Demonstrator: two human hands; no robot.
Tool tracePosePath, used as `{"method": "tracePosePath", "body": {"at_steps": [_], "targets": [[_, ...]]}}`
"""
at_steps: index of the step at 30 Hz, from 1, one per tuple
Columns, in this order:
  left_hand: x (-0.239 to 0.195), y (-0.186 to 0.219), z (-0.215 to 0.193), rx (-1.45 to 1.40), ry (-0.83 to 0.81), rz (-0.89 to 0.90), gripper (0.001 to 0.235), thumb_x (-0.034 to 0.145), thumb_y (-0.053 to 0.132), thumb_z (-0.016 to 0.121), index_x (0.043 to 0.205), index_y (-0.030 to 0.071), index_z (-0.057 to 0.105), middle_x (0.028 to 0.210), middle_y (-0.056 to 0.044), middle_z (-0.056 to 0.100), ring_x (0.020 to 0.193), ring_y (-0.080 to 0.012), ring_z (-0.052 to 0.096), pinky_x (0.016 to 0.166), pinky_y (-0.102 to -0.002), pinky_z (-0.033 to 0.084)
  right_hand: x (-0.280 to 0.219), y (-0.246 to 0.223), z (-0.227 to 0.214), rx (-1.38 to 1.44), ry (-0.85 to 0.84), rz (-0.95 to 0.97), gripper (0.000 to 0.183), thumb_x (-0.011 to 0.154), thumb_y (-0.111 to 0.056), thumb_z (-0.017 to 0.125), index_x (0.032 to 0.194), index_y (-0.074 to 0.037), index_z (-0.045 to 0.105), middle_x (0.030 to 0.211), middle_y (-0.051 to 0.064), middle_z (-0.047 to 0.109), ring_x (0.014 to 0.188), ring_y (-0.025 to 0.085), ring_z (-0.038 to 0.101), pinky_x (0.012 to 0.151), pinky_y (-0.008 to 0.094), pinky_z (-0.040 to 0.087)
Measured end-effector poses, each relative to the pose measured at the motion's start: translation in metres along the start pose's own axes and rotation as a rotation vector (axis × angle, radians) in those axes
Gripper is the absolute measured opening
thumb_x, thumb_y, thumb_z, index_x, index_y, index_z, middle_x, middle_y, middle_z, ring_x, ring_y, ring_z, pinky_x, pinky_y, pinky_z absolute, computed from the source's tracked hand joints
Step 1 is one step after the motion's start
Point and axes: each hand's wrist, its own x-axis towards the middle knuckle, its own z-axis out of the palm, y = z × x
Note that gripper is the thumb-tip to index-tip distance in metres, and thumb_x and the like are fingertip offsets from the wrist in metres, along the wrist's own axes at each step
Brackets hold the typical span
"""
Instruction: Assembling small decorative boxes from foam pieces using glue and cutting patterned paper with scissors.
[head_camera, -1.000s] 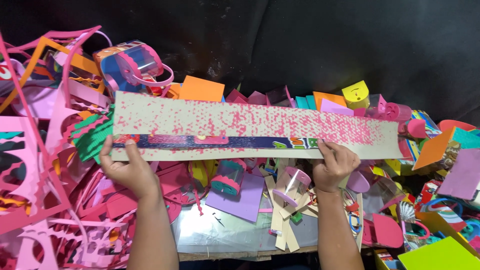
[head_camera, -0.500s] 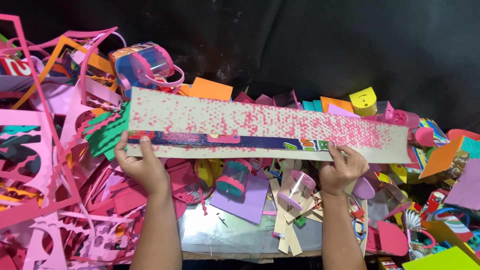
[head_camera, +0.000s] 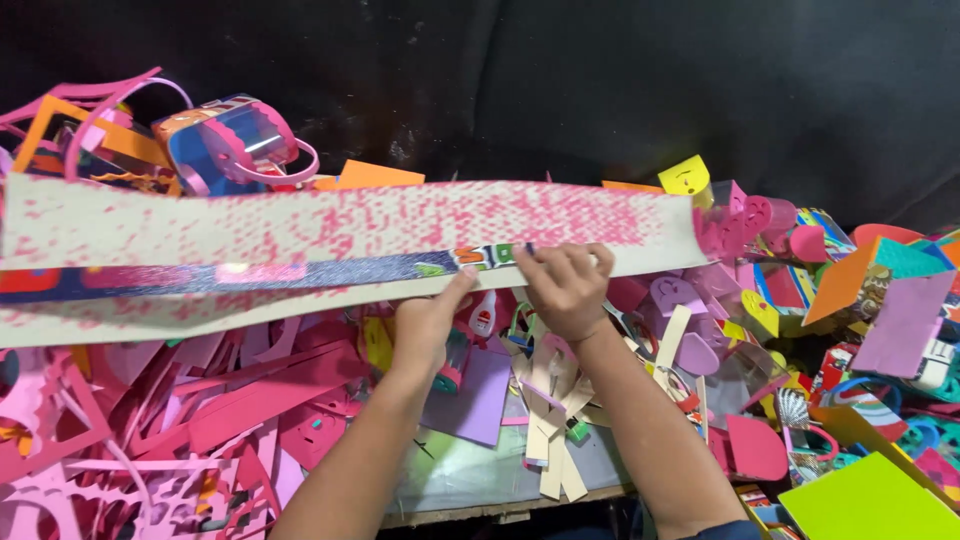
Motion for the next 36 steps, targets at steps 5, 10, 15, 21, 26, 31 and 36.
{"method": "tracePosePath", "body": {"at_steps": [5, 10, 15, 21, 26, 31, 36], "targets": [[0.016, -0.005, 0.002, 0.097, 0.167, -0.071, 0.054, 0.067, 0.026, 0.092, 0.109, -0.002, 0.076, 0.108, -0.018, 0.076, 0.103, -0.0220, 0.073, 0.071, -0.043, 0.060, 0.011, 0.018, -0.047, 0.313, -0.384, 0.076, 0.034, 0.083, -0.024, 0.083, 0.115, -0.014, 0.075, 0.109, 0.013, 0.070, 0.101, 0.033, 0.066, 0.091, 0.049, 0.048], [0.020, -0.020, -0.005, -0.196, 0.204, -0.006, 0.050, 0.073, 0.011, 0.089, 0.109, -0.016, 0.067, 0.107, -0.023, 0.065, 0.095, -0.0237, 0.069, 0.074, -0.035, 0.063, -0.063, 0.048, -0.129, 0.202, -0.634, 0.858, 0.012, 0.091, -0.013, 0.071, 0.099, -0.006, 0.077, 0.086, 0.018, 0.073, 0.086, 0.040, 0.070, 0.080, 0.051, 0.051], [0.028, -0.040, -0.022, -0.192, 0.207, 0.004, 0.048, 0.076, 0.009, 0.089, 0.113, -0.012, 0.067, 0.110, -0.021, 0.065, 0.098, -0.0248, 0.068, 0.073, -0.036, 0.063, -0.124, 0.034, -0.151, 0.094, -0.815, 1.040, 0.016, 0.091, -0.020, 0.066, 0.099, -0.014, 0.079, 0.091, 0.012, 0.077, 0.088, 0.031, 0.073, 0.084, 0.043, 0.054], [0.034, -0.040, -0.040, -0.200, 0.147, 0.064, 0.049, 0.080, 0.006, 0.086, 0.122, -0.006, 0.065, 0.113, -0.014, 0.066, 0.096, -0.0192, 0.067, 0.075, -0.035, 0.063, -0.061, 0.031, -0.119, 0.068, -1.122, 1.118, 0.043, 0.084, -0.027, 0.076, 0.119, -0.003, 0.068, 0.115, 0.024, 0.072, 0.113, 0.041, 0.068, 0.099, 0.051, 0.052], [0.046, -0.035, -0.054, -0.279, 0.122, 0.143, 0.047, 0.082, 0.004, 0.083, 0.125, 0.001, 0.064, 0.115, -0.008, 0.069, 0.095, -0.0163, 0.070, 0.076, -0.033, 0.065, -0.057, 0.036, -0.101, -0.052, -1.376, 1.218, 0.059, 0.073, -0.045, 0.087, 0.112, -0.005, 0.068, 0.113, 0.022, 0.075, 0.117, 0.040, 0.069, 0.100, 0.050, 0.054], [0.043, -0.023, -0.052, -0.345, 0.156, 0.176, 0.038, 0.078, 0.000, 0.085, 0.113, 0.000, 0.071, 0.104, -0.010, 0.074, 0.087, -0.0180, 0.073, 0.068, -0.033, 0.065, -0.103, 0.040, -0.096, -0.188, -1.011, 0.998, 0.058, 0.074, -0.032, 0.082, 0.119, -0.014, 0.051, 0.113, 0.015, 0.070, 0.108, 0.040, 0.070, 0.097, 0.051, 0.047], [0.063, -0.052, -0.064, -0.428, 0.152, 0.186, 0.033, 0.079, -0.002, 0.085, 0.109, 0.000, 0.072, 0.102, -0.011, 0.074, 0.087, -0.0195, 0.074, 0.069, -0.033, 0.065, -0.121, 0.050, -0.098, -0.216, -0.388, 0.794, 0.065, 0.060, -0.009, 0.082, 0.118, -0.003, 0.053, 0.109, 0.020, 0.062, 0.100, 0.045, 0.064, 0.093, 0.051, 0.045]]}}
